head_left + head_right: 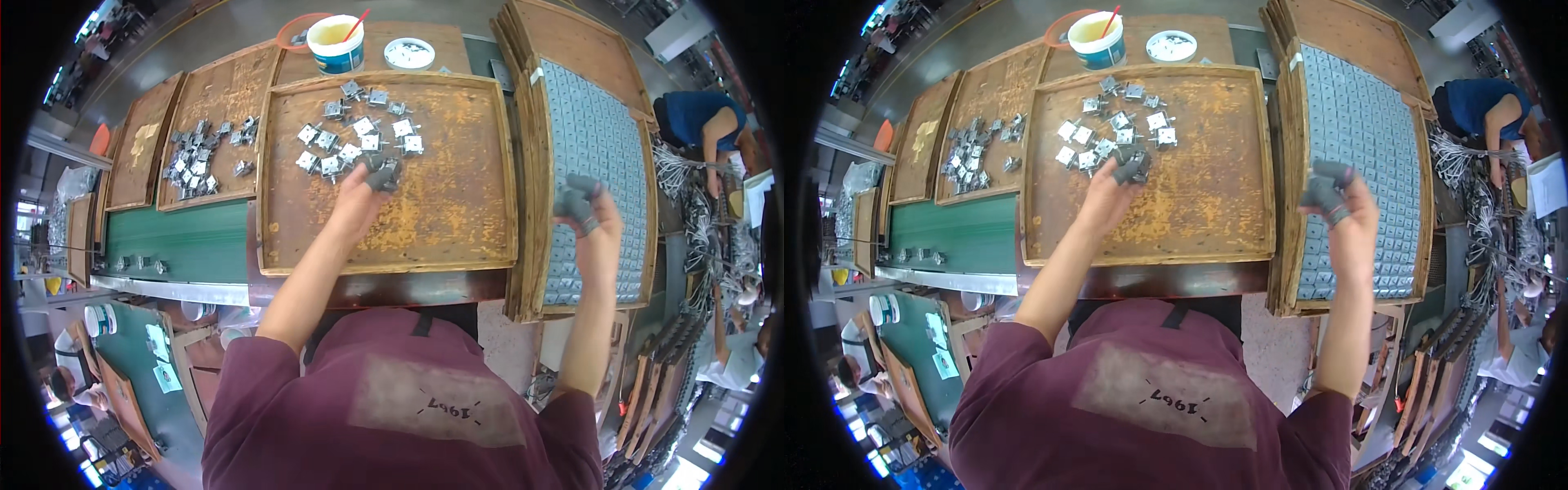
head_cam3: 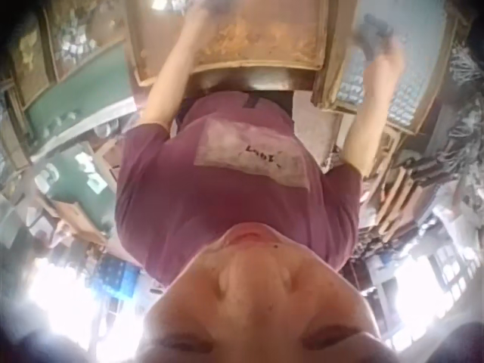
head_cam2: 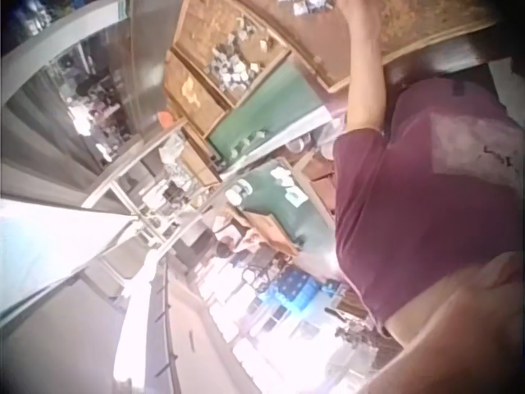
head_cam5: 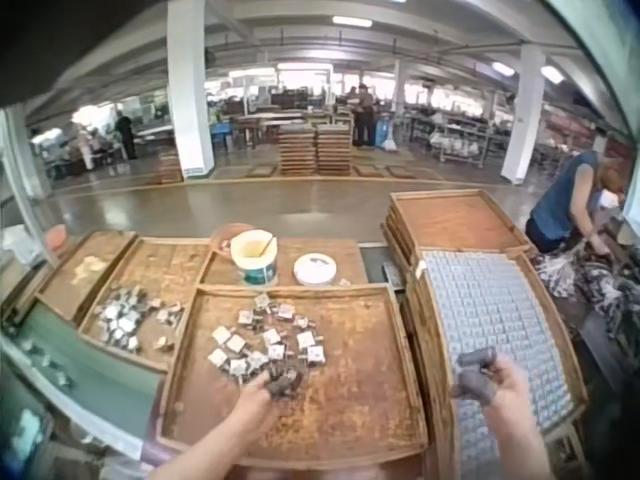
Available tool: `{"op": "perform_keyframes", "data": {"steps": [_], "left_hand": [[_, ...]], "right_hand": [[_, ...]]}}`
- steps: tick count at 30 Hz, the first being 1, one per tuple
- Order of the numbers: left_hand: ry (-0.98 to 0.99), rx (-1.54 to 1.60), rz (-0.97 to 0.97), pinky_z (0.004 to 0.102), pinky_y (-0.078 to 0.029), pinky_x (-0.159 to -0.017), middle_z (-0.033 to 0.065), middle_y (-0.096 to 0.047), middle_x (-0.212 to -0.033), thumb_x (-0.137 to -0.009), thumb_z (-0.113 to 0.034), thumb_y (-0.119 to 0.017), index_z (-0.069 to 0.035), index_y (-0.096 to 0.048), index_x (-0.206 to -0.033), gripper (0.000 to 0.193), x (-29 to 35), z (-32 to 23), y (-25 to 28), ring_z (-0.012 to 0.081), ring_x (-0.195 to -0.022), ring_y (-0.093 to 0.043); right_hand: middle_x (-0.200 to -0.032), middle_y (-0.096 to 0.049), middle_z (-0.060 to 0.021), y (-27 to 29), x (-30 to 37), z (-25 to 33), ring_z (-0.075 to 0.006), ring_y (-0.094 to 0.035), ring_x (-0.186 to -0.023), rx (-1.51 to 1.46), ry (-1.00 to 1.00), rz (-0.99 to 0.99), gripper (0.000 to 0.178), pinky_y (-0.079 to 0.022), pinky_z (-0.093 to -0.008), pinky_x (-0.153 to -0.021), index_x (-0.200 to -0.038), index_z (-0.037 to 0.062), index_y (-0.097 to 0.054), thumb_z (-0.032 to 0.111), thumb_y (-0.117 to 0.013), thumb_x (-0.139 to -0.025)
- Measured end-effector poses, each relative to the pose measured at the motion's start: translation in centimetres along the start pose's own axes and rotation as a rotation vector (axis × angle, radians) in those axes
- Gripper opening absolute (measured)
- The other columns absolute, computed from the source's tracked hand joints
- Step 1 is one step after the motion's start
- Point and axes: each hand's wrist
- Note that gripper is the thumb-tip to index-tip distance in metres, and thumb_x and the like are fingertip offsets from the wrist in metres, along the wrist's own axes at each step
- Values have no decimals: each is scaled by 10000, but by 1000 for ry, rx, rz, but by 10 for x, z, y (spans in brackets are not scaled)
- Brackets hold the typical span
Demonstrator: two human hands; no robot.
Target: The person is sorting metallic electronic components from a bulk tray into a partitioned storage tray.
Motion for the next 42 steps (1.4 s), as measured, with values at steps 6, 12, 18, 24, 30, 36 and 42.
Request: {"op": "perform_keyframes", "data": {"steps": [6, 12, 18, 24, 30, 36, 42], "left_hand": [[74, 297, 217, 234, -455, -721, 18, -645, -1115, -920, -69, -656, -48, -554, -1306, 400, 36, 2, -24, 88, -920, -571], [-127, -85, 307, 233, -440, -720, 11, -585, -1200, -853, -75, -741, -59, -535, -1325, 515, 68, -28, -44, 87, -916, -553], [181, 284, 496, 228, -434, -666, 5, -609, -1051, -822, -147, -782, -98, -551, -1092, 358, 87, -28, -34, 76, -832, -553], [246, 175, 385, 232, -447, -665, 12, -641, -966, -883, -157, -730, -105, -522, -1133, 330, 101, -26, -32, 75, -799, -566], [55, 76, 349, 303, -500, -892, 65, -623, -1111, -889, -63, -701, -51, -491, -1272, 437, 117, -31, -28, 150, -1045, -610], [-52, -41, 327, 321, -489, -945, 54, -595, -1171, -857, 31, -681, -19, -602, -1229, 384, 122, -36, -21, 165, -1119, -586], [-111, -121, 326, 310, -477, -956, 56, -585, -1176, -843, 108, -574, -11, -633, -1226, 405, 129, -40, -24, 173, -1117, -585]], "right_hand": [[-878, -646, -47, -43, 38, -25, -132, -636, -727, -53, -153, 26, 212, -523, -253, -603, -1109, 16, -636, 84, -669, -911], [-864, -648, -58, -70, 46, -30, -146, -638, -703, -130, -50, 46, 205, -555, -277, -601, -1102, 5, -635, 49, -660, -904], [-915, -662, -72, -75, 63, -30, -148, -657, -766, -200, -178, 99, 255, -574, -276, -664, -1132, -9, -619, 38, -674, -888], [-939, -665, -75, -86, 77, -38, -154, -670, -783, -197, -193, 135, 350, -569, -262, -679, -1192, -15, -584, 35, -706, -869], [-987, -681, -71, -89, 93, -17, -160, -684, -783, 168, -355, 340, 339, -561, -264, -667, -1185, -15, -577, 109, -711, -900], [-867, -644, -144, -92, 92, -26, -314, -664, -737, 607, 250, 387, 324, -538, -374, -646, -1056, -8, -581, 155, -748, -830], [-854, -571, -136, -97, 91, -18, -307, -624, -751, 692, 421, 421, 302, -508, -386, -629, -999, -23, -604, 54, -745, -743]]}}
Point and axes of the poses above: each hand's wrist, its own x-axis away from the middle knuckle, its own y-axis out of the back of the hand, z = x × y
